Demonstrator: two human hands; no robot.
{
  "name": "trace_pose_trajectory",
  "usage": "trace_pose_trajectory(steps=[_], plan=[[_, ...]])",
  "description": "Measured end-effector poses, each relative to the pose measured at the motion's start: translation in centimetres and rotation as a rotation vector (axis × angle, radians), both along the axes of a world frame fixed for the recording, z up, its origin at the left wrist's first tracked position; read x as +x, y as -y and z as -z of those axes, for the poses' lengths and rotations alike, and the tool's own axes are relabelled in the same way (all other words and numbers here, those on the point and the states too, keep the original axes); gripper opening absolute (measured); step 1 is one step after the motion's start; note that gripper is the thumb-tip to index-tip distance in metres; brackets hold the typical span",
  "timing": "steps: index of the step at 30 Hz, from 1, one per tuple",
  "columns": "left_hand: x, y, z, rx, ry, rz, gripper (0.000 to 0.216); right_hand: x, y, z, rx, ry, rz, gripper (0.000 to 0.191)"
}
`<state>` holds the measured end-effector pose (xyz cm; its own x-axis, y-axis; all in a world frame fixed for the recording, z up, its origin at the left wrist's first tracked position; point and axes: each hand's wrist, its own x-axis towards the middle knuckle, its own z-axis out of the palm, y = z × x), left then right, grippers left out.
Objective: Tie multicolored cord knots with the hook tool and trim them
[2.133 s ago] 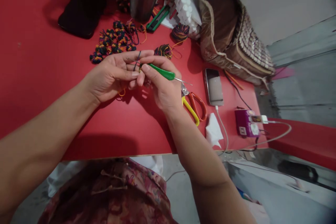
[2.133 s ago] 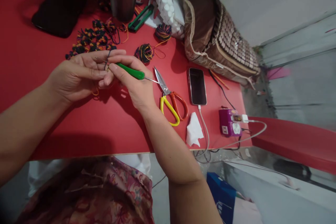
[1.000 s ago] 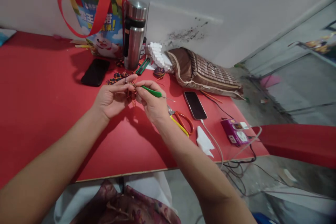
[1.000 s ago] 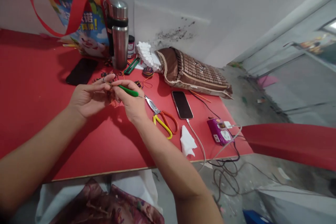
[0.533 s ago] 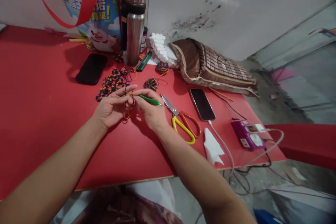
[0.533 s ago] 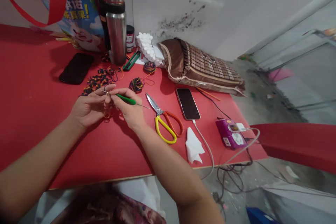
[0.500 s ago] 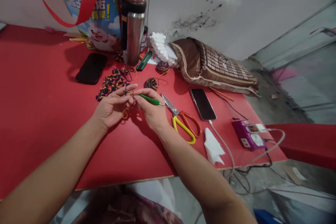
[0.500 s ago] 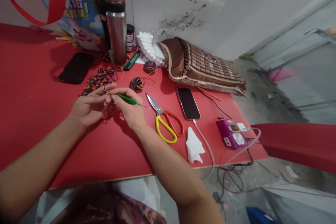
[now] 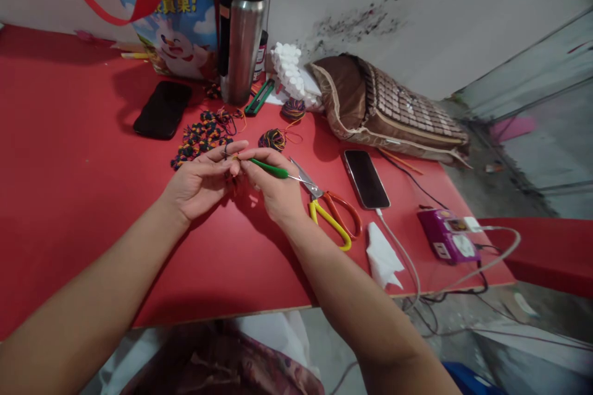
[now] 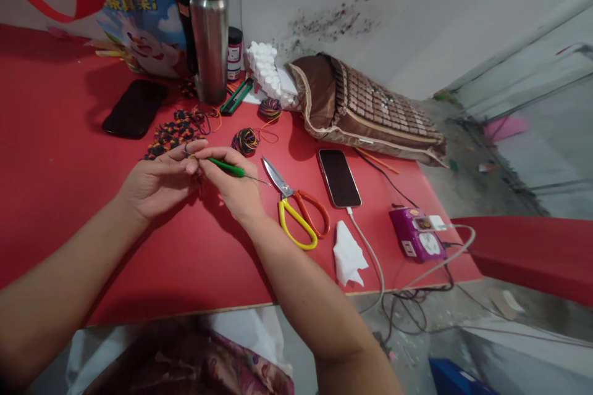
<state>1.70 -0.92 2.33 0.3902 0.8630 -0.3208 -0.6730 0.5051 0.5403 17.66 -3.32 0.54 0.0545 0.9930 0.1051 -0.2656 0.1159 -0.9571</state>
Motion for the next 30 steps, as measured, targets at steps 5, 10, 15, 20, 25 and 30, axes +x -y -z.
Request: trace_pose_trajectory(steps=[5, 10, 15, 20, 25, 30], plan=[[0.4, 0.2, -0.6, -0.113, -0.026, -0.055, 0.029, -0.1, 0.0, -0.5, -0.04, -0.01, -0.045, 0.019], [0.4, 0.1, -0.5, -0.133, -0.014, -0.068, 0.027, -0.2, -0.1, -0.3, -0.109, -0.127, -0.082, 0.03], [0.4, 0.1, -0.7, -0.146, -0.033, -0.089, 0.026, 0.5, -0.6, -0.1, -0.127, -0.163, -0.113, 0.032], [0.0, -0.2, -1.1, -0.117, -0.025, -0.172, 0.024, 0.9, -0.7, -0.2, -0.208, -0.085, -0.288, 0.056], [-0.6, -0.4, -1.3, -0.089, 0.044, -0.221, 0.03, 1.3, -0.5, -0.3, -0.298, 0.047, -0.508, 0.052], [-0.7, -0.5, -1.2, -0.048, 0.05, -0.227, 0.028, 3.6, -1.6, -1.3, -0.256, 0.021, -0.254, 0.051]])
